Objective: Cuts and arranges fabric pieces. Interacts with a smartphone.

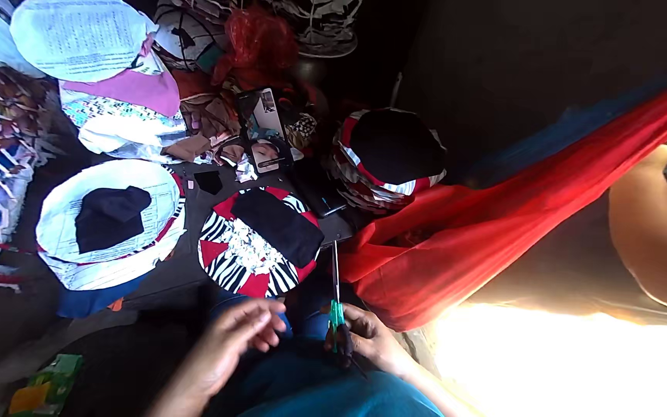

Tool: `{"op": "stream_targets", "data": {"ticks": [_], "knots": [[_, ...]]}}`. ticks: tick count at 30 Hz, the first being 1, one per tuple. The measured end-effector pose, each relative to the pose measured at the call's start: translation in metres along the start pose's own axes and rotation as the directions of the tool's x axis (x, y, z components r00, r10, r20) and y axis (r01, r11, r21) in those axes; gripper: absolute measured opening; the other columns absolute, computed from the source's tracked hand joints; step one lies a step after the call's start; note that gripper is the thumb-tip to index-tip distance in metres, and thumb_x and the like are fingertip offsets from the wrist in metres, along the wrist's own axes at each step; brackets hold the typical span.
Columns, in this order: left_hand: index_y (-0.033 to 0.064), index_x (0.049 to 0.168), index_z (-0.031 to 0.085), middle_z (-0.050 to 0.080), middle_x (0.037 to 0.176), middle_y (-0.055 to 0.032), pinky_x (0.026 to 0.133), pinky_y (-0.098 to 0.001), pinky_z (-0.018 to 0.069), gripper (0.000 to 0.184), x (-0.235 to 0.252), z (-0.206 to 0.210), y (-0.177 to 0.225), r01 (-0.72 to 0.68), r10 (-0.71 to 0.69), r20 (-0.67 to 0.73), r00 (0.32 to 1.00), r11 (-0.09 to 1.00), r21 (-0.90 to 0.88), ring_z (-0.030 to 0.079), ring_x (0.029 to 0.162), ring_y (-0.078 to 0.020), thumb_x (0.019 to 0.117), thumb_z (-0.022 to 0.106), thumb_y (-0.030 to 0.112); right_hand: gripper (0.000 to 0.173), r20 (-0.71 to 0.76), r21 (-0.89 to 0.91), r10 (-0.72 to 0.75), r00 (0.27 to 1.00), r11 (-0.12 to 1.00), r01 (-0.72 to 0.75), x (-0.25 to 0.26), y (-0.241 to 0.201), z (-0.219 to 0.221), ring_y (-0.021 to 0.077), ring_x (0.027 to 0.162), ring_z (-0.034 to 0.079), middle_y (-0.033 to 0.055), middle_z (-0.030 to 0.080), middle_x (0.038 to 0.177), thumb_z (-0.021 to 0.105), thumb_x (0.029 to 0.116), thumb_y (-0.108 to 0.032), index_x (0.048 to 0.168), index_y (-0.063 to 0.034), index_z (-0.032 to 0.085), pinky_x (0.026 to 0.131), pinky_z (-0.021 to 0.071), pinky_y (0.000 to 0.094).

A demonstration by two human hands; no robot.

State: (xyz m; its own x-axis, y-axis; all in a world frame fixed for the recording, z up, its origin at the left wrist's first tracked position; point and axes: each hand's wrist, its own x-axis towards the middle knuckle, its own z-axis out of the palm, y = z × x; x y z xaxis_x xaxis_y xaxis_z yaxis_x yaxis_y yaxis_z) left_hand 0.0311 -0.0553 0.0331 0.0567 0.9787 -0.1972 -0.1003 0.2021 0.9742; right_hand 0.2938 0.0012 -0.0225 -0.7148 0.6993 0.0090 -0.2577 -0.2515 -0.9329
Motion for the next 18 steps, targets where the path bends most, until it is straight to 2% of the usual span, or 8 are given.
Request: {"op": "stream_targets", "data": {"ticks": [1, 2, 3, 4, 5, 7, 12, 18], "knots": [[0.0063, 0.118, 0.067, 0.073, 0.096, 0.0048, 0.071, -0.0208, 0.0581, 0.025, 0.002, -0.009, 0.01, -0.117, 0.139, -0.085, 0.987, 0.966, 0.229, 0.069, 0.078, -0.0026, 0.1037, 0.049, 0.014, 0.038, -0.012, 0.004, 0.009, 1.0, 1.0, -0.009, 0.0, 0.002, 0.002, 0.0005, 0.075, 0.067, -0.0069, 0.074, 0.095, 0.058, 0.0987, -0.008, 0.136, -0.0043, 0.054, 0.066, 0.0557, 0.0179], [0.003, 0.118, 0.068, 0.072, 0.097, 0.0008, 0.074, -0.0241, 0.0582, 0.025, 0.008, -0.02, 0.021, -0.168, 0.275, -0.16, 0.948, 0.86, 0.481, 0.068, 0.081, -0.0049, 0.1028, 0.052, 0.015, 0.037, -0.019, 0.005, 0.021, 1.0, 1.0, -0.021, 0.001, 0.004, 0.005, 0.0005, 0.076, 0.068, -0.0074, 0.074, 0.094, 0.058, 0.0987, -0.008, 0.136, -0.0041, 0.054, 0.067, 0.0559, 0.0182], [0.0002, 0.117, 0.07, 0.073, 0.1, -0.0078, 0.078, -0.0346, 0.0585, 0.026, 0.02, -0.031, 0.031, -0.148, 0.38, -0.212, 0.9, 0.726, 0.672, 0.07, 0.085, -0.0138, 0.102, 0.055, 0.015, 0.037, -0.019, 0.009, 0.03, 0.999, 1.0, -0.03, 0.002, 0.004, 0.007, 0.0004, 0.076, 0.067, -0.0075, 0.074, 0.094, 0.057, 0.0987, -0.008, 0.135, -0.0041, 0.055, 0.067, 0.0559, 0.0183], [-0.0017, 0.116, 0.071, 0.073, 0.103, -0.0158, 0.082, -0.0475, 0.0569, 0.024, 0.035, -0.042, 0.04, -0.114, 0.442, -0.228, 0.867, 0.622, 0.774, 0.07, 0.09, -0.0252, 0.1018, 0.058, 0.013, 0.037, -0.016, 0.017, 0.033, 0.999, 0.999, -0.033, 0.005, 0.006, 0.008, 0.0004, 0.075, 0.067, -0.0072, 0.074, 0.093, 0.056, 0.0984, -0.006, 0.135, -0.0039, 0.055, 0.066, 0.0558, 0.0183], [-0.0027, 0.117, 0.071, 0.071, 0.106, -0.0207, 0.084, -0.0556, 0.0548, 0.023, 0.051, -0.05, 0.047, -0.083, 0.463, -0.227, 0.857, 0.557, 0.826, 0.07, 0.093, -0.0332, 0.1019, 0.059, 0.01, 0.037, -0.013, 0.023, 0.032, 0.999, 0.999, -0.031, 0.007, 0.007, 0.008, 0.0006, 0.074, 0.067, -0.0068, 0.074, 0.093, 0.056, 0.0984, -0.005, 0.135, -0.0033, 0.055, 0.066, 0.056, 0.0183], [-0.0035, 0.117, 0.07, 0.07, 0.108, -0.0243, 0.088, -0.0622, 0.0523, 0.022, 0.082, -0.06, 0.059, -0.033, 0.443, -0.219, 0.87, 0.493, 0.869, 0.069, 0.097, -0.0403, 0.1026, 0.059, 0.007, 0.037, -0.017, 0.027, 0.032, 0.999, 0.999, -0.032, 0.009, 0.008, 0.008, 0.0011, 0.074, 0.068, -0.0061, 0.074, 0.093, 0.056, 0.0978, -0.005, 0.135, -0.0022, 0.055, 0.067, 0.0564, 0.0189], [-0.0023, 0.112, 0.072, 0.07, 0.108, -0.0244, 0.092, -0.0635, 0.0486, 0.021, 0.136, -0.064, 0.072, 0.093, 0.322, -0.259, 0.911, 0.449, 0.889, 0.067, 0.103, -0.0418, 0.1037, 0.059, 0.013, 0.038, -0.037, 0.008, 0.027, 0.999, 1.0, -0.026, 0.007, 0.006, 0.004, -0.0003, 0.076, 0.068, -0.0064, 0.075, 0.094, 0.057, 0.0974, -0.005, 0.136, -0.0033, 0.055, 0.068, 0.0556, 0.0176], [-0.0018, 0.106, 0.072, 0.069, 0.103, -0.0238, 0.09, -0.0634, 0.0474, 0.023, 0.15, -0.064, 0.073, 0.162, 0.255, -0.306, 0.917, 0.463, 0.872, 0.066, 0.101, -0.0408, 0.1034, 0.061, 0.018, 0.044, -0.07, -0.087, -0.051, 0.996, 0.995, 0.045, 0.008, 0.009, -0.005, -0.0005, 0.082, 0.068, -0.0073, 0.074, 0.095, 0.062, 0.0953, -0.007, 0.138, 0.0012, 0.053, 0.077, 0.057, 0.0197]]}}
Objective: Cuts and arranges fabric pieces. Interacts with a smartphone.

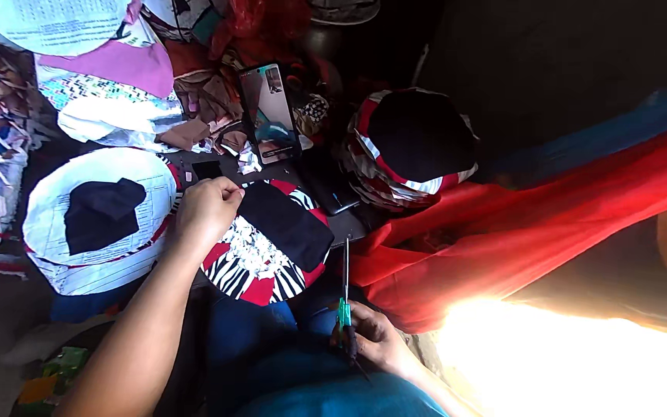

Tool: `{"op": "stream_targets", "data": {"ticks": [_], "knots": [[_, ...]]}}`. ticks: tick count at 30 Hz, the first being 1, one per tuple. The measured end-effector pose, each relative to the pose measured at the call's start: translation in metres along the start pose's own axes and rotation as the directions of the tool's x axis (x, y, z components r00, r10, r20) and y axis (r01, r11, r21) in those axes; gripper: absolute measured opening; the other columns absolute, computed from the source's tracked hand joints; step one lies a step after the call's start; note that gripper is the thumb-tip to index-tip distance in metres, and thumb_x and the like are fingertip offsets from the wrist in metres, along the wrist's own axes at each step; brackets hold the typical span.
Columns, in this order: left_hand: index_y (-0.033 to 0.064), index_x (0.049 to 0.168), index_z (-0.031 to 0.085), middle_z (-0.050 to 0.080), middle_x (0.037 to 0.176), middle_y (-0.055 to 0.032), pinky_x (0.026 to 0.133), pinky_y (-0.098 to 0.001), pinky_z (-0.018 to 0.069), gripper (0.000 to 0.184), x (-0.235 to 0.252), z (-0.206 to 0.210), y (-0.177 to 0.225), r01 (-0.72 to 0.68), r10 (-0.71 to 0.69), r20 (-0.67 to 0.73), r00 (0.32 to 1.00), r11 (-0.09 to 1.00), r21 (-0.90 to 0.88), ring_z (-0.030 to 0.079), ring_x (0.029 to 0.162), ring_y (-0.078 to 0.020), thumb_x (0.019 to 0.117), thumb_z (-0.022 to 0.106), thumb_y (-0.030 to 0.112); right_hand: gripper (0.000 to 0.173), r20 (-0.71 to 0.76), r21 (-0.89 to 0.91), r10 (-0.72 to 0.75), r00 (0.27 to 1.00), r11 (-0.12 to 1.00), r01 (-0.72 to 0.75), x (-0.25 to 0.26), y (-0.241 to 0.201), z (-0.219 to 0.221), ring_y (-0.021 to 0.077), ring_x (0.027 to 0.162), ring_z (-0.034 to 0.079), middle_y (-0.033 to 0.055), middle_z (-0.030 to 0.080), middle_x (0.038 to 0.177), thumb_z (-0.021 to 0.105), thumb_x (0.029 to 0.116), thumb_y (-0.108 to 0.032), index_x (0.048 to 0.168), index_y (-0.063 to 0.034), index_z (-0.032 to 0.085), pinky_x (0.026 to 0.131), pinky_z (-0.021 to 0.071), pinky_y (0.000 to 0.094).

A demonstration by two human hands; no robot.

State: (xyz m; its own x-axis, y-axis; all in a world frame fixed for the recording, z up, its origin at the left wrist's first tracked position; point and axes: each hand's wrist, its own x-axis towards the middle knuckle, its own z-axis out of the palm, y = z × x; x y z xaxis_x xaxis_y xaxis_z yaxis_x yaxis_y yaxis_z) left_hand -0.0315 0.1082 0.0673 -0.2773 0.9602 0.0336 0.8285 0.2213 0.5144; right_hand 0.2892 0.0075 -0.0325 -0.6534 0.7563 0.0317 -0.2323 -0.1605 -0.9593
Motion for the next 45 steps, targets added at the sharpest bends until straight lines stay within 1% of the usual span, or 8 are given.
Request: {"op": "stream_targets", "data": {"ticks": [15, 24, 29, 33, 35, 37, 41, 45], "knots": [[0.0001, 0.104, 0.07, 0.071, 0.09, -0.0169, 0.079, -0.0587, 0.0496, 0.015, -0.001, -0.001, 0.008, -0.032, 0.029, -0.071, 0.997, 0.998, -0.051, 0.068, 0.085, -0.0328, 0.1011, 0.064, 0.014, 0.047, 0.012, -0.082, -0.006, 1.0, 0.997, 0.007, 0.005, 0.0, 0.0, -0.002, 0.081, 0.066, -0.0055, 0.074, 0.095, 0.062, 0.0936, -0.004, 0.137, 0.0078, 0.051, 0.077, 0.0559, 0.0184], [-0.0014, 0.109, 0.066, 0.064, 0.079, -0.0209, 0.071, -0.0627, 0.0471, 0.02, 0.001, -0.006, 0.01, 0.018, -0.019, 0.013, 1.0, 0.995, 0.1, 0.063, 0.076, -0.0405, 0.1045, 0.059, 0.017, 0.045, 0.012, -0.08, 0.008, 1.0, 0.997, -0.007, 0.005, 0.0, 0.0, -0.0019, 0.08, 0.067, -0.0057, 0.074, 0.094, 0.061, 0.0934, -0.003, 0.136, 0.0074, 0.052, 0.077, 0.0559, 0.0181], [-0.0032, 0.116, 0.064, 0.066, 0.09, -0.0257, 0.078, -0.0688, 0.0469, 0.033, 0.002, -0.003, 0.003, -0.003, 0.0, 0.019, 1.0, 0.987, 0.162, 0.065, 0.089, -0.0477, 0.1031, 0.063, 0.027, 0.044, 0.0, -0.068, 0.031, 1.0, 0.997, -0.031, 0.004, 0.0, -0.001, -0.002, 0.079, 0.066, -0.0062, 0.073, 0.093, 0.061, 0.0929, -0.002, 0.135, 0.0077, 0.052, 0.076, 0.056, 0.018], [-0.006, 0.124, 0.064, 0.063, 0.122, -0.0314, 0.096, -0.0703, 0.0428, 0.033, -0.006, 0.003, 0.0, -0.25, 0.269, -0.121, 0.955, 0.956, 0.155, 0.06, 0.115, -0.0526, 0.1072, 0.051, 0.019, 0.042, -0.033, -0.05, 0.045, 0.998, 0.998, -0.047, 0.001, -0.003, -0.002, -0.0021, 0.078, 0.066, -0.0067, 0.072, 0.091, 0.057, 0.0945, -0.001, 0.135, 0.0077, 0.051, 0.076, 0.056, 0.0185], [-0.0023, 0.136, 0.06, 0.056, 0.142, -0.0265, 0.108, -0.0671, 0.037, 0.043, -0.006, 0.008, -0.001, -0.418, 0.428, -0.052, 0.902, 0.899, 0.133, 0.05, 0.134, -0.0484, 0.1098, 0.041, 0.026, 0.041, -0.045, -0.029, 0.051, 0.998, 0.998, -0.052, -0.001, -0.003, -0.003, -0.0018, 0.079, 0.066, -0.0077, 0.071, 0.09, 0.054, 0.0964, -0.005, 0.135, 0.0067, 0.05, 0.077, 0.0559, 0.0193], [0.0035, 0.152, 0.047, 0.037, 0.161, -0.02, 0.119, -0.0652, 0.0232, 0.058, -0.005, 0.016, -0.004, -0.473, 0.461, 0.112, 0.88, 0.871, 0.133, 0.029, 0.151, -0.0428, 0.1104, 0.029, 0.041, 0.038, -0.042, -0.013, 0.047, 0.998, 0.999, -0.048, -0.003, 0.0, -0.003, -0.0016, 0.079, 0.065, -0.0087, 0.069, 0.09, 0.054, 0.0984, -0.01, 0.133, 0.0039, 0.049, 0.076, 0.0555, 0.0198], [0.0047, 0.159, 0.034, 0.026, 0.166, -0.02, 0.12, -0.0696, 0.0066, 0.074, -0.007, 0.026, -0.007, -0.447, 0.397, 0.231, 0.888, 0.864, 0.233, 0.014, 0.156, -0.0429, 0.1077, 0.019, 0.055, 0.033, -0.018, -0.049, 0.04, 0.999, 0.998, -0.04, -0.004, 0.003, -0.004, -0.0021, 0.077, 0.063, -0.0083, 0.067, 0.09, 0.055, 0.0994, -0.016, 0.127, 0.0, 0.051, 0.07, 0.054, 0.0184], [0.0016, 0.155, 0.042, 0.032, 0.164, -0.0203, 0.121, -0.0666, 0.0116, 0.069, -0.019, 0.029, 0.019, -0.58, 0.55, 0.19, 0.813, 0.792, 0.19, 0.021, 0.154, -0.0424, 0.1078, 0.025, 0.049, 0.033, -0.02, -0.122, 0.069, 0.997, 0.99, -0.071, -0.003, 0.002, -0.002, -0.0004, 0.076, 0.062, -0.0044, 0.064, 0.087, 0.054, 0.0993, -0.016, 0.127, 0.0028, 0.05, 0.07, 0.0538, 0.0199]]}}
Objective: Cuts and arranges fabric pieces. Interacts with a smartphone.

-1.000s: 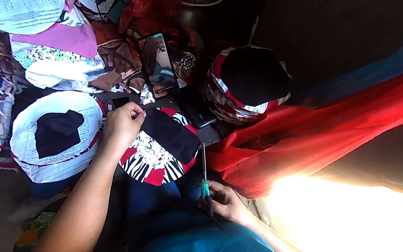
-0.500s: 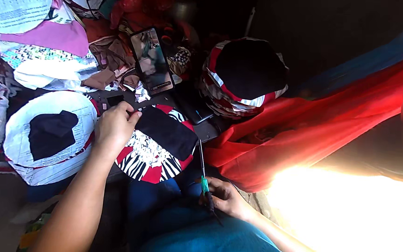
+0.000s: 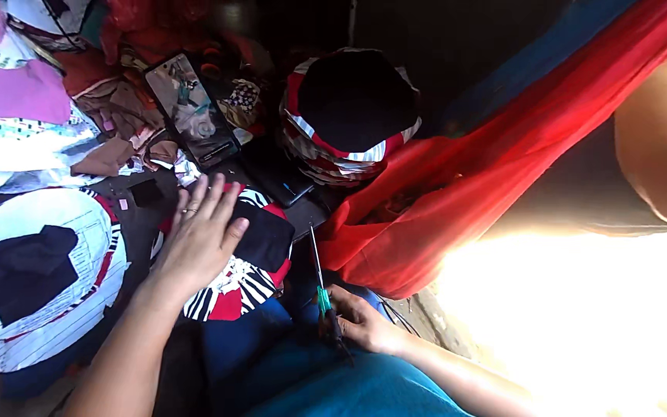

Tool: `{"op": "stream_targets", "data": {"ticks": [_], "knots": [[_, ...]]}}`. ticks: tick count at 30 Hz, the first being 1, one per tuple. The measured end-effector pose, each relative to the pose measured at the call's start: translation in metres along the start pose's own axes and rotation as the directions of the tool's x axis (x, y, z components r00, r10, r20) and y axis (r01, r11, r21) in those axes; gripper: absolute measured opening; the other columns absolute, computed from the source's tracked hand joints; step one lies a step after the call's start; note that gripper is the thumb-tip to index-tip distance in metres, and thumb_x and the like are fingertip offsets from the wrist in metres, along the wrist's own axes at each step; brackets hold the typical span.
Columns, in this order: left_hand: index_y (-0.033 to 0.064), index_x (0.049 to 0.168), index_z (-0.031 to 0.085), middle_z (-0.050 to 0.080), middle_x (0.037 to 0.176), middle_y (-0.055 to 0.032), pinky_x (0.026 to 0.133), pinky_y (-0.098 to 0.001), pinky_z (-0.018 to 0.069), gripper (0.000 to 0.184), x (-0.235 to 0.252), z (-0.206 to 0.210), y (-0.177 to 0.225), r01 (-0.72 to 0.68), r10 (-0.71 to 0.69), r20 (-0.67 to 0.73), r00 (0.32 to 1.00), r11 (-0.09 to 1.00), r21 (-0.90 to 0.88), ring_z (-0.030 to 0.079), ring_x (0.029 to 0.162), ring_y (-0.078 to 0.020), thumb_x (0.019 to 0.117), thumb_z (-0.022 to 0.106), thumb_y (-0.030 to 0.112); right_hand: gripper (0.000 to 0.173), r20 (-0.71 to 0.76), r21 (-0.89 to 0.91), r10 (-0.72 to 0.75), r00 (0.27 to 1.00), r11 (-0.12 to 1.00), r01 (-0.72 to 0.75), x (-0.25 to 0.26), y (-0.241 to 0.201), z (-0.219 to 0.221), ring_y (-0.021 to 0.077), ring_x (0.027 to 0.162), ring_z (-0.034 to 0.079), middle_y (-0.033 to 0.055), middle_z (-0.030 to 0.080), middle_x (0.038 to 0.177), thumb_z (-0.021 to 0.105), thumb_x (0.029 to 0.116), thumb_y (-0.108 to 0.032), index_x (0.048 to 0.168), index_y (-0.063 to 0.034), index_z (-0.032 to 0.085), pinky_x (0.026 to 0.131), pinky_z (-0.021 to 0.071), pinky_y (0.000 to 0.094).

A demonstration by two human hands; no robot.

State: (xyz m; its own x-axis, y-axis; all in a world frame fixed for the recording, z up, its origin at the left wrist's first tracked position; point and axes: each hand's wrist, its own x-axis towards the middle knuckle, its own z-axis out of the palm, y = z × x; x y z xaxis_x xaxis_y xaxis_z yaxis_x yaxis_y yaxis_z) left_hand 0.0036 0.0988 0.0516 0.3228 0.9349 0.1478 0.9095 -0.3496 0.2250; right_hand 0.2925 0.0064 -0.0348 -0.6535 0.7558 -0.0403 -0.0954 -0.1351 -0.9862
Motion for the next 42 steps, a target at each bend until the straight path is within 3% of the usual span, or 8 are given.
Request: {"op": "stream_targets", "data": {"ticks": [4, 9, 12, 15, 18, 26, 36, 42], "knots": [[0.0034, 0.155, 0.043, 0.033, 0.164, -0.0175, 0.123, -0.0623, 0.0155, 0.062, 0.006, 0.015, 0.026, -0.132, 0.132, 0.076, 0.988, 0.991, -0.005, 0.022, 0.155, -0.0382, 0.1084, 0.029, 0.042, 0.039, -0.06, -0.2, 0.065, 0.996, 0.977, -0.076, 0.003, -0.013, 0.008, 0.0067, 0.076, 0.063, 0.0067, 0.066, 0.089, 0.054, 0.0974, -0.018, 0.128, 0.0065, 0.052, 0.07, 0.0532, 0.0245], [0.0048, 0.16, 0.034, 0.027, 0.168, -0.0149, 0.123, -0.0626, 0.0126, 0.063, 0.007, 0.033, 0.026, -0.162, 0.154, 0.162, 0.975, 0.986, 0.042, 0.019, 0.156, -0.0358, 0.1094, 0.025, 0.042, 0.051, -0.166, -0.395, 0.197, 0.966, 0.885, -0.248, 0.006, -0.034, 0.02, 0.0284, 0.09, 0.067, 0.0193, 0.067, 0.097, 0.053, 0.1004, -0.036, 0.13, 0.0055, 0.053, 0.081, 0.0527, 0.047], [0.001, 0.158, 0.034, 0.029, 0.166, -0.0183, 0.122, -0.0644, 0.0131, 0.078, 0.002, 0.023, 0.025, -0.156, 0.154, 0.118, 0.981, 0.988, 0.012, 0.02, 0.156, -0.0385, 0.1063, 0.021, 0.058, 0.049, -0.236, -0.445, 0.235, 0.943, 0.836, -0.32, 0.006, -0.039, 0.027, 0.0325, 0.089, 0.067, 0.02, 0.066, 0.094, 0.054, 0.1004, -0.036, 0.127, 0.0052, 0.055, 0.081, 0.0517, 0.0518], [-0.0037, 0.156, 0.035, 0.034, 0.162, -0.0233, 0.12, -0.0684, 0.0156, 0.105, -0.016, 0.005, 0.019, -0.226, 0.224, 0.048, 0.973, 0.973, 0.046, 0.024, 0.153, -0.0436, 0.0945, 0.022, 0.08, 0.052, -0.284, -0.492, 0.228, 0.931, 0.799, -0.346, 0.003, -0.038, 0.035, 0.0334, 0.088, 0.068, 0.0193, 0.068, 0.093, 0.056, 0.0987, -0.038, 0.128, 0.004, 0.056, 0.08, 0.0527, 0.0532], [-0.0036, 0.154, 0.04, 0.038, 0.16, -0.0225, 0.118, -0.0692, 0.0204, 0.113, -0.034, 0.003, 0.007, -0.264, 0.261, 0.059, 0.964, 0.963, 0.06, 0.028, 0.151, -0.0453, 0.0878, 0.025, 0.087, 0.052, -0.307, -0.532, 0.189, 0.933, 0.779, -0.332, -0.001, -0.034, 0.042, 0.032, 0.082, 0.068, 0.0175, 0.068, 0.089, 0.058, 0.0972, -0.039, 0.127, 0.0038, 0.057, 0.075, 0.0536, 0.052], [0.0026, 0.156, 0.041, 0.033, 0.164, -0.0185, 0.12, -0.0686, 0.0148, 0.091, -0.033, 0.017, -0.003, -0.22, 0.211, 0.137, 0.968, 0.974, 0.05, 0.024, 0.154, -0.0411, 0.0992, 0.024, 0.072, 0.057, -0.306, -0.657, 0.25, 0.919, 0.643, -0.394, 0.007, -0.054, 0.05, 0.037, 0.087, 0.069, 0.0189, 0.068, 0.091, 0.057, 0.0981, -0.043, 0.131, 0.0034, 0.055, 0.079, 0.0526, 0.0563], [0.0054, 0.159, 0.036, 0.03, 0.166, -0.0165, 0.119, -0.0703, 0.0093, 0.085, -0.036, 0.02, 0.012, -0.081, 0.073, 0.126, 0.989, 0.994, 0.067, 0.02, 0.155, -0.0394, 0.1025, 0.021, 0.068, 0.059, -0.359, -0.722, 0.319, 0.877, 0.501, -0.478, 0.013, -0.072, 0.044, 0.0407, 0.096, 0.066, 0.0221, 0.067, 0.098, 0.053, 0.1001, -0.048, 0.129, 0.0031, 0.056, 0.083, 0.0496, 0.0599], [0.0013, 0.157, 0.038, 0.03, 0.165, -0.0187, 0.123, -0.0634, 0.0092, 0.072, -0.02, 0.019, 0.026, -0.159, 0.154, 0.092, 0.984, 0.986, 0.048, 0.019, 0.156, -0.0376, 0.1083, 0.023, 0.052, 0.059, -0.401, -0.737, 0.34, 0.851, 0.432, -0.52, 0.025, -0.082, 0.047, 0.0416, 0.101, 0.066, 0.0233, 0.067, 0.103, 0.053, 0.1004, -0.05, 0.127, 0.003, 0.057, 0.085, 0.049, 0.0602]]}}
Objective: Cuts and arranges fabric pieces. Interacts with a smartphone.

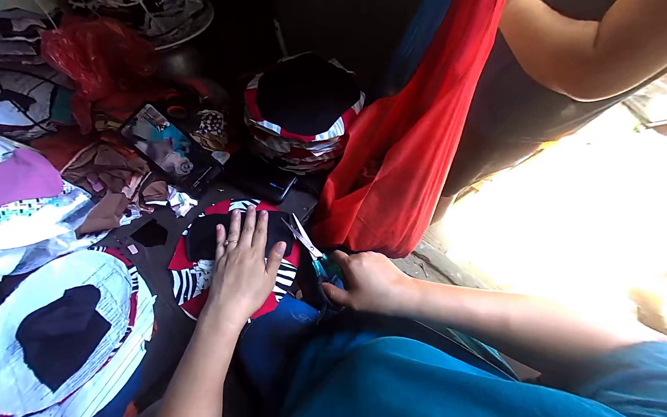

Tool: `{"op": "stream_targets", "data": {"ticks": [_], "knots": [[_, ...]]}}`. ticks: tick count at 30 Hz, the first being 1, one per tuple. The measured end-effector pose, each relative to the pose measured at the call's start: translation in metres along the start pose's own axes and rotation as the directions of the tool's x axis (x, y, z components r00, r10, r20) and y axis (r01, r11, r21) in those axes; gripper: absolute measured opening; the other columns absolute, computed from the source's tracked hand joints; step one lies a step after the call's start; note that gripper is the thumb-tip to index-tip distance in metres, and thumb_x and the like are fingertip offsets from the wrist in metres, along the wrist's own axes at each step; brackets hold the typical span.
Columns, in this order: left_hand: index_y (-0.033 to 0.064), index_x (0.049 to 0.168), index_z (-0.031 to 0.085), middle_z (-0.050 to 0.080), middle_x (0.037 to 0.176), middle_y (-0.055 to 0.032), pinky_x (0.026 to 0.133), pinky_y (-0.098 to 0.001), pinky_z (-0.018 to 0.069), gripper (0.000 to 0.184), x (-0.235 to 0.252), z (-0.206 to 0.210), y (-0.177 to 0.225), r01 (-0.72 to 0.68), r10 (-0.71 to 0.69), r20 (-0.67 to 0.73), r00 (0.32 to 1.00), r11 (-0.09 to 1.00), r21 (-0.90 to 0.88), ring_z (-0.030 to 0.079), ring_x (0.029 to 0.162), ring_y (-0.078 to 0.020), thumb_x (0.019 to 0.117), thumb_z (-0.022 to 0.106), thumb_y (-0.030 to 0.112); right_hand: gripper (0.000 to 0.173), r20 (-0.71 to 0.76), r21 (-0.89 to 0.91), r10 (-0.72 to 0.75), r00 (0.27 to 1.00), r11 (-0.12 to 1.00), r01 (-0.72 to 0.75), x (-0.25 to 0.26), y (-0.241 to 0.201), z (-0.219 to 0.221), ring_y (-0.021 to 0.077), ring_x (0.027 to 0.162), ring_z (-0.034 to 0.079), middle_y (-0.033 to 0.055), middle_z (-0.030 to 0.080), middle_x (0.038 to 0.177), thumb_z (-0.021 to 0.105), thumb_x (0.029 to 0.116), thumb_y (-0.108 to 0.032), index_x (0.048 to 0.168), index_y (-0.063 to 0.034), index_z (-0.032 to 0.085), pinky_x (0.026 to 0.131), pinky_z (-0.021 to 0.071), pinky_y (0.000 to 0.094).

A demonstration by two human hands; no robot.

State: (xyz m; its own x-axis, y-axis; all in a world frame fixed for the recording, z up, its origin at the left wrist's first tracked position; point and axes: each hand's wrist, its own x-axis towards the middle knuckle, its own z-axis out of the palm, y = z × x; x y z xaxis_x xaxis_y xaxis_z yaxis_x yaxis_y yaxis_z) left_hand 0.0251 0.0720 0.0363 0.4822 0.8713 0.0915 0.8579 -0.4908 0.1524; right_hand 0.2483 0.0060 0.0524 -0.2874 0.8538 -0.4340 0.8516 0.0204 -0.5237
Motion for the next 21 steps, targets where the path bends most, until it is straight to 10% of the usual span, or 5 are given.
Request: {"op": "stream_targets", "data": {"ticks": [4, 21], "knots": [[0.0026, 0.158, 0.037, 0.028, 0.167, -0.0151, 0.125, -0.0592, 0.0096, 0.059, 0.01, 0.008, 0.003, -0.006, 0.006, 0.031, 0.999, 1.0, 0.01, 0.017, 0.157, -0.0345, 0.1089, 0.027, 0.033, 0.059, 0.013, -0.066, 0.06, 0.998, 0.996, -0.059, -0.001, -0.016, -0.005, 0.0424, 0.105, 0.066, 0.0244, 0.067, 0.105, 0.051, 0.1016, -0.049, 0.125, 0.0043, 0.057, 0.086, 0.049, 0.0601], [0.0032, 0.159, 0.034, 0.025, 0.168, -0.0167, 0.123, -0.0626, 0.0081, 0.057, 0.013, 0.01, 0.005, 0.002, -0.005, 0.082, 0.997, 0.999, 0.041, 0.018, 0.156, -0.0357, 0.1095, 0.031, 0.032, 0.05, -0.063, -0.189, 0.151, 0.987, 0.969, -0.16, -0.008, -0.053, 0.0, 0.0423, 0.104, 0.067, 0.0252, 0.067, 0.102, 0.048, 0.1043, -0.04, 0.116, 0.0071, 0.058, 0.083, 0.0504, 0.0576]]}}
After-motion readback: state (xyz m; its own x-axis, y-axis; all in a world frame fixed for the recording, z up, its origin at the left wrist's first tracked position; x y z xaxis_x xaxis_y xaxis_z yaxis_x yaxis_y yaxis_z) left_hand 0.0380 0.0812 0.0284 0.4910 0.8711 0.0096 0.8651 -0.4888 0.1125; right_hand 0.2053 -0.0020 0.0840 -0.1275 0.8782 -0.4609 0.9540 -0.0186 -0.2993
